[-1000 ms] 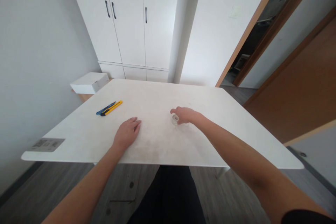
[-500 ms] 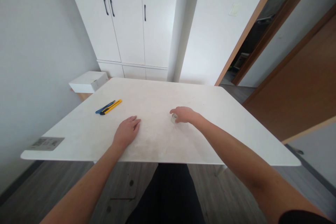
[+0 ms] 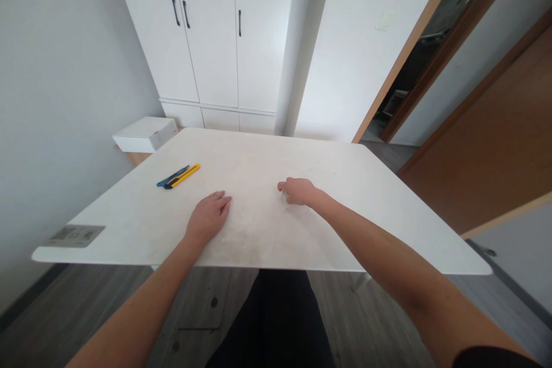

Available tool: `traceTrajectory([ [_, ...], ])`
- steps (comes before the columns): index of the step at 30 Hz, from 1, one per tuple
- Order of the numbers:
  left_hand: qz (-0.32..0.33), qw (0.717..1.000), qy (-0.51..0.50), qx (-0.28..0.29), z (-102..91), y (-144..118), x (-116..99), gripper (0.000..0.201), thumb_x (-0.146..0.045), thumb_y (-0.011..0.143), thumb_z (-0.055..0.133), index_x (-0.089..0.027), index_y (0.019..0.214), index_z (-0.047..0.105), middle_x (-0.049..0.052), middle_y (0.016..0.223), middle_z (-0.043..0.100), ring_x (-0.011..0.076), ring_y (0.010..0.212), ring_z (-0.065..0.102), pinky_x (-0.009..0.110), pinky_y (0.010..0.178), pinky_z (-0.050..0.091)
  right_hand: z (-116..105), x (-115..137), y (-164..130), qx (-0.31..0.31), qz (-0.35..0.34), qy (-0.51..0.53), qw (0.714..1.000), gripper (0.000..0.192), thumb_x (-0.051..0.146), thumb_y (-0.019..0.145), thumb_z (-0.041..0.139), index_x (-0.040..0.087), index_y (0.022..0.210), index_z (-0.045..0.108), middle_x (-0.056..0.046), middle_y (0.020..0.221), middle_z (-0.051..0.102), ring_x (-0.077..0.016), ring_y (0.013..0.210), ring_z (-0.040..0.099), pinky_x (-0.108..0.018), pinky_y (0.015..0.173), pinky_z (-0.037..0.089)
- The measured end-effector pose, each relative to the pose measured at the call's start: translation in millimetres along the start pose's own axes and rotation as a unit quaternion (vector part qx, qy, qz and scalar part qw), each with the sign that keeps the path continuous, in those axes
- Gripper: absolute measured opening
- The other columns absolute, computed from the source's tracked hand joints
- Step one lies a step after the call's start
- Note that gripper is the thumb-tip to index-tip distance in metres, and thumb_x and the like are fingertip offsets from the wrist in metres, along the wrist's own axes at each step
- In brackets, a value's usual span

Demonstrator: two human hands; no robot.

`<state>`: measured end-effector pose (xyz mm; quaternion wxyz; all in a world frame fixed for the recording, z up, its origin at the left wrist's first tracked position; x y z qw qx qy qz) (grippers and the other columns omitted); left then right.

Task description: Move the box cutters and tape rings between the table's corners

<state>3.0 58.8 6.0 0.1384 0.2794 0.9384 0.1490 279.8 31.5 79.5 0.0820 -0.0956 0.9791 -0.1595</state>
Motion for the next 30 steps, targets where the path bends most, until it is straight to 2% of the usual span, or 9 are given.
traceTrajectory([
  [8, -0.002, 1.0, -0.002, 0.0, -0.2, 0.2, 0.5, 0.046, -0.035, 0.097, 0.036, -0.019, 0.119, 0.073, 0.011, 0.133, 0.066, 0.0252, 0.125, 0.06, 0.04, 0.111, 0.045, -5.5, -0.8, 3.3, 0.029, -0.006, 0.012, 0.999, 0.041, 0.026, 0.084, 0.064, 0.032, 0.124, 0.06, -0.008, 0.124, 0.061, -0.0236, 0.099, 0.066, -0.027, 0.066, 0.045],
  [14, -0.006, 1.0, -0.021, -0.002, -1.4, 0.4, 0.3, 0.045, -0.035, 0.096, 0.037, -0.02, 0.117, 0.074, 0.011, 0.132, 0.066, 0.0263, 0.124, 0.061, 0.042, 0.111, 0.045, -7.5, 1.3, 3.0, 0.022, -0.012, 0.002, 1.0, 0.038, 0.025, 0.083, 0.063, 0.031, 0.12, 0.062, -0.008, 0.122, 0.062, -0.0236, 0.098, 0.066, -0.028, 0.067, 0.045],
  [21, -0.005, 1.0, -0.008, 0.003, -1.4, 0.3, -1.1, 0.046, -0.034, 0.097, 0.036, -0.018, 0.118, 0.073, 0.012, 0.133, 0.066, 0.0259, 0.125, 0.06, 0.041, 0.111, 0.045, 0.0, 1.3, 6.4, 0.013, -0.011, 0.0, 1.0, 0.041, 0.024, 0.08, 0.064, 0.03, 0.12, 0.059, -0.009, 0.123, 0.061, -0.0244, 0.096, 0.067, -0.029, 0.065, 0.045],
  [24, -0.003, 1.0, -0.001, 0.005, -1.1, 0.2, -1.0, 0.047, -0.034, 0.097, 0.035, -0.017, 0.119, 0.073, 0.012, 0.133, 0.065, 0.0253, 0.126, 0.06, 0.04, 0.111, 0.044, 2.1, 1.6, 6.3, 0.018, -0.006, -0.002, 1.0, 0.048, 0.026, 0.079, 0.066, 0.03, 0.126, 0.056, -0.01, 0.124, 0.06, -0.0255, 0.097, 0.067, -0.03, 0.065, 0.047],
  [28, 0.0, 1.0, -0.01, 0.0, -1.1, 0.5, -0.4, 0.046, -0.034, 0.097, 0.037, -0.018, 0.119, 0.073, 0.013, 0.133, 0.065, 0.0259, 0.125, 0.06, 0.041, 0.111, 0.045, 2.6, 1.2, 4.7, 0.032, 0.011, -0.005, 0.999, 0.072, 0.033, 0.074, 0.075, 0.032, 0.139, 0.046, -0.012, 0.13, 0.056, -0.0273, 0.099, 0.067, -0.031, 0.068, 0.05],
  [30, 0.001, 1.0, -0.008, 0.0, -1.2, 0.7, -0.5, 0.046, -0.035, 0.097, 0.036, -0.017, 0.119, 0.073, 0.013, 0.133, 0.066, 0.0258, 0.125, 0.06, 0.041, 0.111, 0.045, 2.8, 1.6, 5.1, 0.038, 0.005, 0.01, 0.999, 0.075, 0.035, 0.073, 0.077, 0.032, 0.141, 0.044, -0.012, 0.133, 0.053, -0.0265, 0.099, 0.067, -0.031, 0.069, 0.05],
])
Point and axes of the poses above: each hand's wrist, its own y-axis towards the middle knuckle, its own z-axis out of the palm, x = y × z, the point moved 4 cm from there along y, towards the middle knuckle
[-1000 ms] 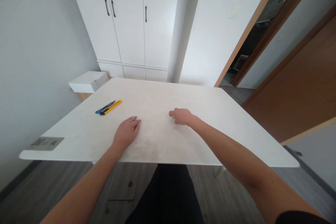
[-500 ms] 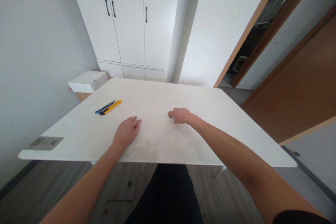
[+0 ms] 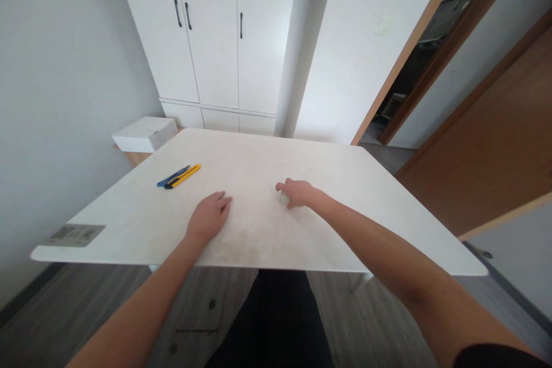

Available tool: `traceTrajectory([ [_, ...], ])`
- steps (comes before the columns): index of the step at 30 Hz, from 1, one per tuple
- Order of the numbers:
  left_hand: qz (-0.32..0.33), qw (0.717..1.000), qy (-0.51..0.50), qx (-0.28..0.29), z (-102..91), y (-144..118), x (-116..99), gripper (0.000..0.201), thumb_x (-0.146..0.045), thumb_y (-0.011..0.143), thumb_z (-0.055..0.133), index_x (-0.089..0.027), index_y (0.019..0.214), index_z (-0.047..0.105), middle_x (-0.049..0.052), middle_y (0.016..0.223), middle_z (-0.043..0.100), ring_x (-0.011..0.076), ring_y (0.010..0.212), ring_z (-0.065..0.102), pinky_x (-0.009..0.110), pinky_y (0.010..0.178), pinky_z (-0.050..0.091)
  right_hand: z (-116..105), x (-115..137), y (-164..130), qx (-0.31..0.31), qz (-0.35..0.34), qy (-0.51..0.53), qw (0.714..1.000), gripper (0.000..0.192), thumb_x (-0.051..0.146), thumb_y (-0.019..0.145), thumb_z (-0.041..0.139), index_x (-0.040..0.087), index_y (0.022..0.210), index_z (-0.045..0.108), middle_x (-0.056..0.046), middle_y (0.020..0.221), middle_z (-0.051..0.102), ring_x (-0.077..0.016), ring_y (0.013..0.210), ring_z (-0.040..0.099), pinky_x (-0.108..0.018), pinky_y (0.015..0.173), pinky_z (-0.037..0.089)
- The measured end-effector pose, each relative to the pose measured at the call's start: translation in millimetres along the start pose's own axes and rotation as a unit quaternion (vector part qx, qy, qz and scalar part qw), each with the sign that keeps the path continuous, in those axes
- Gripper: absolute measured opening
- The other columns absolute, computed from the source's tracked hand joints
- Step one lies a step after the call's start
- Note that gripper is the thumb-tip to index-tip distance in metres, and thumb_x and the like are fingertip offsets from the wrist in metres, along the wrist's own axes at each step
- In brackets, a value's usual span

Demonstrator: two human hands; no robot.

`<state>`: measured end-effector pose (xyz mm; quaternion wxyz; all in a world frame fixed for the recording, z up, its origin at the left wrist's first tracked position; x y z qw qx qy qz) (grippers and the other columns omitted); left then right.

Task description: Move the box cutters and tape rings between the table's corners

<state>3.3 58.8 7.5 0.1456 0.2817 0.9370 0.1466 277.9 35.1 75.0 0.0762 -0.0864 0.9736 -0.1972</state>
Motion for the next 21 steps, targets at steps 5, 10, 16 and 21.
traceTrajectory([
  [5, -0.003, 1.0, 0.001, 0.002, -0.8, 0.0, -0.8, 0.046, -0.034, 0.097, 0.036, -0.017, 0.119, 0.073, 0.013, 0.133, 0.066, 0.0258, 0.125, 0.06, 0.041, 0.111, 0.045, 2.4, 1.9, 3.5, 0.001, -0.027, 0.007, 1.0, 0.054, 0.028, 0.08, 0.07, 0.033, 0.131, 0.054, -0.009, 0.13, 0.057, -0.0256, 0.103, 0.066, -0.03, 0.071, 0.048],
  [10, -0.011, 1.0, -0.02, -0.004, -0.9, 0.1, -0.3, 0.044, -0.035, 0.096, 0.038, -0.021, 0.117, 0.074, 0.01, 0.132, 0.066, 0.0255, 0.125, 0.06, 0.042, 0.111, 0.045, 3.9, 2.1, 3.6, -0.015, -0.029, 0.002, 0.999, 0.041, 0.026, 0.083, 0.066, 0.032, 0.123, 0.06, -0.008, 0.126, 0.061, -0.0248, 0.105, 0.064, -0.029, 0.071, 0.047],
  [16, -0.003, 1.0, -0.013, -0.003, -0.2, 0.5, 0.7, 0.047, -0.035, 0.096, 0.036, -0.018, 0.117, 0.074, 0.013, 0.132, 0.066, 0.0268, 0.125, 0.061, 0.043, 0.11, 0.046, 8.3, 3.3, 7.6, -0.027, -0.032, -0.01, 0.999, 0.042, 0.032, 0.082, 0.069, 0.031, 0.123, 0.061, -0.008, 0.124, 0.063, -0.0253, 0.107, 0.064, -0.029, 0.072, 0.047],
  [21, 0.003, 1.0, -0.013, -0.001, 2.4, -0.1, 3.5, 0.048, -0.036, 0.096, 0.035, -0.018, 0.117, 0.074, 0.013, 0.133, 0.066, 0.0268, 0.125, 0.06, 0.043, 0.111, 0.045, 8.9, -9.0, 5.1, -0.038, -0.028, -0.002, 0.999, 0.042, 0.033, 0.081, 0.068, 0.032, 0.123, 0.061, -0.007, 0.123, 0.064, -0.025, 0.106, 0.064, -0.029, 0.071, 0.047],
])
Point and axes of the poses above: each hand's wrist, its own y-axis towards the middle knuckle, its own z-axis out of the palm, x = y × z, the point moved 4 cm from there along y, towards the middle knuckle
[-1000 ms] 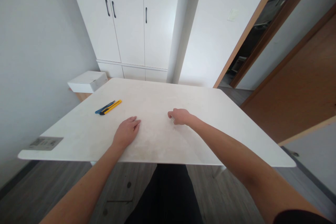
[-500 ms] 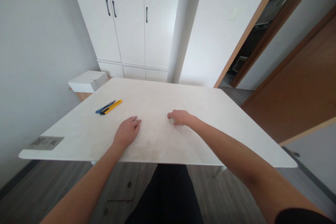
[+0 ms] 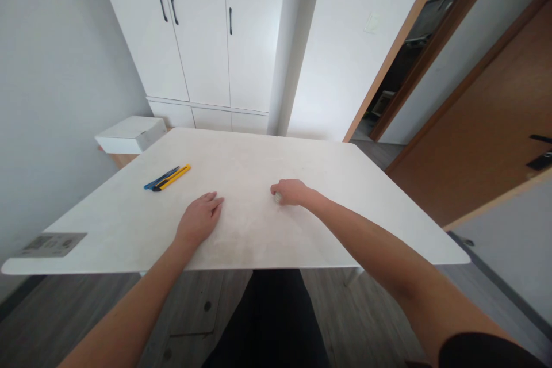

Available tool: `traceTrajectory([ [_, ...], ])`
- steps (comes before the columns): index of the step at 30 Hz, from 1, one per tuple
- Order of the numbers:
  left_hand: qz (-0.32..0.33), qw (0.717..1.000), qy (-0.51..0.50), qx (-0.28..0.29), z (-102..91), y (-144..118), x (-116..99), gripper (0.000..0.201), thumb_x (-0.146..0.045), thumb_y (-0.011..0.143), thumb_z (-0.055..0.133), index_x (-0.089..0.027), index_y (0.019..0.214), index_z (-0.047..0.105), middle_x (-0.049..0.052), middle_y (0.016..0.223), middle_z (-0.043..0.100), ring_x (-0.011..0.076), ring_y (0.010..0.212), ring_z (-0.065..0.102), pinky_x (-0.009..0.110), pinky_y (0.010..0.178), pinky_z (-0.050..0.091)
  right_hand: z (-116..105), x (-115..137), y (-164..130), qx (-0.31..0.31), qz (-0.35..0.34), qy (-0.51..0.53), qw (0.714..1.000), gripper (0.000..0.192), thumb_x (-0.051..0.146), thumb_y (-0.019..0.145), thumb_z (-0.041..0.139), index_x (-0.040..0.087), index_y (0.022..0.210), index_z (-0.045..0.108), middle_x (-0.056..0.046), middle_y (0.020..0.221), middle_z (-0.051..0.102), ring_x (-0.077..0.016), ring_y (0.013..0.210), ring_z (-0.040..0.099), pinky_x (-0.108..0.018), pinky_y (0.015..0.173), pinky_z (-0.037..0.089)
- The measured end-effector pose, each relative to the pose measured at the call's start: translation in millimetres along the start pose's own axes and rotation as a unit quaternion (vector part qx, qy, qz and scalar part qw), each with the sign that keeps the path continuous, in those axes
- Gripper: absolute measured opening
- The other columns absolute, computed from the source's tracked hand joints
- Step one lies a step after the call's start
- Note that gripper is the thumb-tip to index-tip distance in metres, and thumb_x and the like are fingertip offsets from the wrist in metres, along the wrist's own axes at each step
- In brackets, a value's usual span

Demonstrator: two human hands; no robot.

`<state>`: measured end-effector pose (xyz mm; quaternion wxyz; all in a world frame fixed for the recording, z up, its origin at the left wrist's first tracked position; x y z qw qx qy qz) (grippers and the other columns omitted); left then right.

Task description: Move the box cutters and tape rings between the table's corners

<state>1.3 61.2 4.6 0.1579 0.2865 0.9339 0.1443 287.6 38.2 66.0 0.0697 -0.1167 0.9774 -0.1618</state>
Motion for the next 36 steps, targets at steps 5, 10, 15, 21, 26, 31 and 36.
traceTrajectory([
  [5, 0.002, 1.0, -0.001, -0.005, 3.6, 0.8, 1.7, 0.047, -0.038, 0.095, 0.036, -0.02, 0.116, 0.074, 0.011, 0.132, 0.067, 0.0267, 0.125, 0.06, 0.043, 0.111, 0.045, -1.8, -87.3, -31.5, 0.01, 0.128, 0.01, 0.992, 0.048, 0.03, 0.08, 0.068, 0.03, 0.127, 0.061, -0.009, 0.125, 0.064, -0.0264, 0.1, 0.066, -0.03, 0.069, 0.047],
  [10, 0.002, 1.0, 0.001, -0.007, 7.1, 2.2, 3.8, 0.049, -0.039, 0.094, 0.035, -0.018, 0.115, 0.074, 0.013, 0.131, 0.067, 0.0292, 0.123, 0.061, 0.046, 0.109, 0.046, 18.7, -196.7, -77.3, 0.039, 0.295, 0.021, 0.954, 0.047, 0.022, 0.076, 0.068, 0.029, 0.122, 0.065, -0.008, 0.12, 0.067, -0.026, 0.096, 0.065, -0.031, 0.067, 0.045],
  [15, 0.01, 1.0, 0.011, -0.008, 8.4, 2.3, 4.7, 0.05, -0.039, 0.095, 0.035, -0.017, 0.116, 0.074, 0.014, 0.131, 0.067, 0.0291, 0.123, 0.061, 0.044, 0.11, 0.046, 40.7, -238.4, -97.8, 0.024, 0.348, 0.046, 0.936, 0.048, 0.02, 0.072, 0.072, 0.029, 0.119, 0.067, -0.008, 0.119, 0.068, -0.0265, 0.095, 0.065, -0.031, 0.066, 0.045],
  [21, 0.008, 1.0, 0.01, -0.009, 6.6, 2.1, 3.9, 0.049, -0.039, 0.094, 0.036, -0.017, 0.115, 0.074, 0.013, 0.13, 0.067, 0.0279, 0.123, 0.061, 0.042, 0.111, 0.045, 56.0, -236.8, -92.7, 0.05, 0.338, 0.083, 0.936, 0.057, 0.019, 0.076, 0.068, 0.025, 0.132, 0.058, -0.009, 0.111, 0.07, -0.0248, 0.089, 0.066, -0.031, 0.066, 0.044],
  [26, 0.007, 1.0, 0.01, -0.005, 6.6, 1.3, 5.0, 0.049, -0.039, 0.095, 0.035, -0.017, 0.116, 0.074, 0.013, 0.131, 0.067, 0.0285, 0.123, 0.061, 0.044, 0.11, 0.046, 53.4, -235.5, -97.8, 0.064, 0.359, 0.092, 0.927, 0.075, 0.028, 0.075, 0.074, 0.02, 0.144, 0.046, -0.015, 0.118, 0.066, -0.0267, 0.091, 0.067, -0.032, 0.07, 0.046],
  [31, 0.008, 1.0, 0.015, 0.001, 6.2, 1.8, 3.7, 0.049, -0.038, 0.096, 0.035, -0.016, 0.117, 0.074, 0.014, 0.132, 0.066, 0.028, 0.123, 0.062, 0.043, 0.109, 0.046, 33.0, -217.0, -104.0, -0.026, 0.389, 0.045, 0.92, 0.068, 0.035, 0.079, 0.071, 0.016, 0.14, 0.047, -0.022, 0.136, 0.051, -0.0326, 0.108, 0.063, -0.038, 0.078, 0.05],
  [36, 0.004, 1.0, 0.018, 0.0, 2.2, 0.8, -1.0, 0.046, -0.033, 0.097, 0.036, -0.015, 0.118, 0.073, 0.014, 0.131, 0.066, 0.0271, 0.124, 0.061, 0.042, 0.11, 0.045, 41.9, -132.9, -90.9, -0.182, 0.193, 0.109, 0.958, 0.036, 0.033, 0.095, 0.051, 0.019, 0.128, 0.058, -0.014, 0.133, 0.058, -0.0256, 0.112, 0.063, -0.036, 0.095, 0.048],
])
Point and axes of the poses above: each hand's wrist, its own y-axis towards the middle knuckle, its own z-axis out of the palm, x = y × z, the point moved 4 cm from there along y, towards the middle knuckle
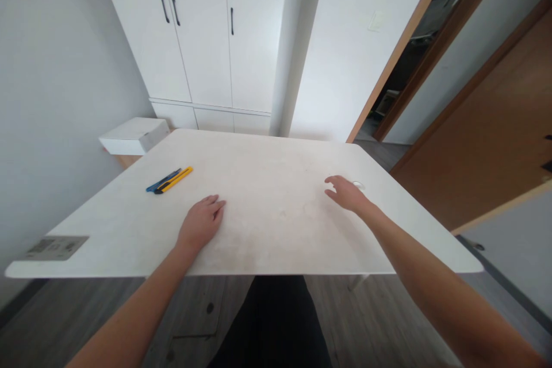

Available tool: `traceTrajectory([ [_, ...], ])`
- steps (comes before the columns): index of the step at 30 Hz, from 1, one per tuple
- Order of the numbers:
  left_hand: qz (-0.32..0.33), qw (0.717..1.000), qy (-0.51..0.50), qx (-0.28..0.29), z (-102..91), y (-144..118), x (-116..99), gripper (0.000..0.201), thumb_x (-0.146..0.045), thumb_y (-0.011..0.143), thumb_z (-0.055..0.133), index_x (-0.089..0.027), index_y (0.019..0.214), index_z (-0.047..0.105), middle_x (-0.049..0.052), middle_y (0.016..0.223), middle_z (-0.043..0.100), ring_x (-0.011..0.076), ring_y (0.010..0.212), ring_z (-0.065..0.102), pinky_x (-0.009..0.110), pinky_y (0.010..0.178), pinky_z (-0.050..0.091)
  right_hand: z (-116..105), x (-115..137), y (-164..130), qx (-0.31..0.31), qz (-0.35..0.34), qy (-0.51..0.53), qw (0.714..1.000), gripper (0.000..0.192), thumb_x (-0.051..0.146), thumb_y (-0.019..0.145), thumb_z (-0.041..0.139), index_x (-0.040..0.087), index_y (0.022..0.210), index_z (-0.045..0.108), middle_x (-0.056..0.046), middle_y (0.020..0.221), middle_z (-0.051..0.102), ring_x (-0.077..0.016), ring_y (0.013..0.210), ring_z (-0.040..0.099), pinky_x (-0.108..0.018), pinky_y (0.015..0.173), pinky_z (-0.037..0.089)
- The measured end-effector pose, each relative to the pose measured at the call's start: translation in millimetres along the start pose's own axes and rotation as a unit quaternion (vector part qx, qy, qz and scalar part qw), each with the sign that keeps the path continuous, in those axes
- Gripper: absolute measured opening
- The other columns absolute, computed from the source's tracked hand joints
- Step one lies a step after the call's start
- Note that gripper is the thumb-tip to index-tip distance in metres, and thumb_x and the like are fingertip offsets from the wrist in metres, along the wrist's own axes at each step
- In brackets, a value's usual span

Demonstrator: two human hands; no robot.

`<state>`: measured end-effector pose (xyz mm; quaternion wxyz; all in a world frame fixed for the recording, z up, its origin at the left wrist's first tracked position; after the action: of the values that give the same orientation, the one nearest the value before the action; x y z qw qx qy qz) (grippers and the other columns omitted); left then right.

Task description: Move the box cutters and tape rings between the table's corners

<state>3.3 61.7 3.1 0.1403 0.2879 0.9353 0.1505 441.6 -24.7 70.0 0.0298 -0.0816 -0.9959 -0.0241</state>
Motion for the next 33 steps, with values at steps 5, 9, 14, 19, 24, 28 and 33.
traceTrajectory([
  [5, -0.012, 1.0, -0.003, 0.001, -5.1, -1.5, -4.6, 0.041, -0.028, 0.096, 0.041, -0.018, 0.119, 0.073, 0.012, 0.133, 0.066, 0.0244, 0.125, 0.06, 0.039, 0.112, 0.043, 50.4, 64.9, -39.2, -0.076, -0.074, 0.08, 0.991, 0.042, 0.044, 0.097, 0.048, 0.019, 0.128, 0.061, -0.014, 0.133, 0.062, -0.0279, 0.119, 0.06, -0.041, 0.101, 0.048],
  [9, -0.025, 1.0, -0.004, 0.005, -7.4, -1.9, -6.9, 0.037, -0.026, 0.096, 0.045, -0.019, 0.12, 0.072, 0.012, 0.134, 0.065, 0.0239, 0.126, 0.059, 0.04, 0.112, 0.043, 68.3, 76.0, -52.7, -0.149, -0.076, 0.061, 0.984, 0.044, 0.044, 0.098, 0.044, 0.014, 0.123, 0.065, -0.017, 0.129, 0.065, -0.0298, 0.123, 0.058, -0.044, 0.109, 0.043],
  [14, -0.035, 0.999, -0.012, 0.0, -7.6, -2.1, -9.0, 0.035, -0.024, 0.096, 0.047, -0.019, 0.12, 0.072, 0.013, 0.134, 0.065, 0.0246, 0.127, 0.059, 0.041, 0.112, 0.043, 66.7, 77.8, -48.8, -0.164, -0.073, 0.057, 0.982, 0.04, 0.041, 0.098, 0.043, 0.015, 0.114, 0.069, -0.016, 0.12, 0.069, -0.0301, 0.114, 0.062, -0.046, 0.103, 0.047],
  [19, -0.032, 0.999, -0.027, -0.01, -8.0, -1.5, -9.9, 0.032, -0.024, 0.095, 0.048, -0.019, 0.116, 0.073, 0.013, 0.133, 0.065, 0.0244, 0.125, 0.059, 0.041, 0.11, 0.044, 40.2, 165.0, -11.1, -0.132, -0.15, 0.113, 0.973, 0.038, 0.033, 0.1, 0.038, 0.017, 0.105, 0.072, -0.013, 0.105, 0.072, -0.0254, 0.102, 0.064, -0.039, 0.096, 0.048],
  [24, -0.026, 0.997, -0.058, -0.039, -6.4, -2.6, -7.7, 0.029, -0.021, 0.092, 0.048, -0.016, 0.106, 0.074, 0.015, 0.114, 0.072, 0.0261, 0.113, 0.065, 0.044, 0.104, 0.048, 20.7, 343.7, 47.9, -0.011, -0.325, 0.15, 0.934, 0.035, 0.022, 0.101, 0.039, 0.014, 0.112, 0.071, -0.012, 0.115, 0.071, -0.0197, 0.11, 0.061, -0.031, 0.102, 0.042],
  [28, -0.031, 0.997, -0.052, -0.05, 0.4, -3.1, -4.3, 0.033, -0.021, 0.091, 0.047, -0.012, 0.114, 0.07, 0.016, 0.108, 0.073, 0.0297, 0.107, 0.067, 0.048, 0.1, 0.049, 35.6, 454.1, 92.3, 0.05, -0.374, 0.128, 0.917, 0.039, 0.019, 0.1, 0.044, 0.009, 0.135, 0.059, -0.012, 0.142, 0.06, -0.0177, 0.129, 0.053, -0.028, 0.111, 0.035],
  [33, -0.016, 0.996, -0.046, -0.073, 6.5, -3.0, -2.1, 0.041, -0.024, 0.095, 0.039, -0.014, 0.129, 0.061, 0.014, 0.123, 0.069, 0.0291, 0.117, 0.063, 0.046, 0.105, 0.048, 62.2, 497.6, 118.3, 0.097, -0.358, 0.09, 0.924, 0.039, 0.022, 0.099, 0.046, 0.016, 0.134, 0.059, -0.012, 0.139, 0.06, -0.024, 0.124, 0.057, -0.036, 0.102, 0.044],
])
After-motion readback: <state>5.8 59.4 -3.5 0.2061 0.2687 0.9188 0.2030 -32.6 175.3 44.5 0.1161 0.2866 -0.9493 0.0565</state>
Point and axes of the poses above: each hand's wrist, its own y-axis towards the middle knuckle, its own z-axis out of the palm, x = y × z, the point moved 4 cm from there along y, towards the middle knuckle
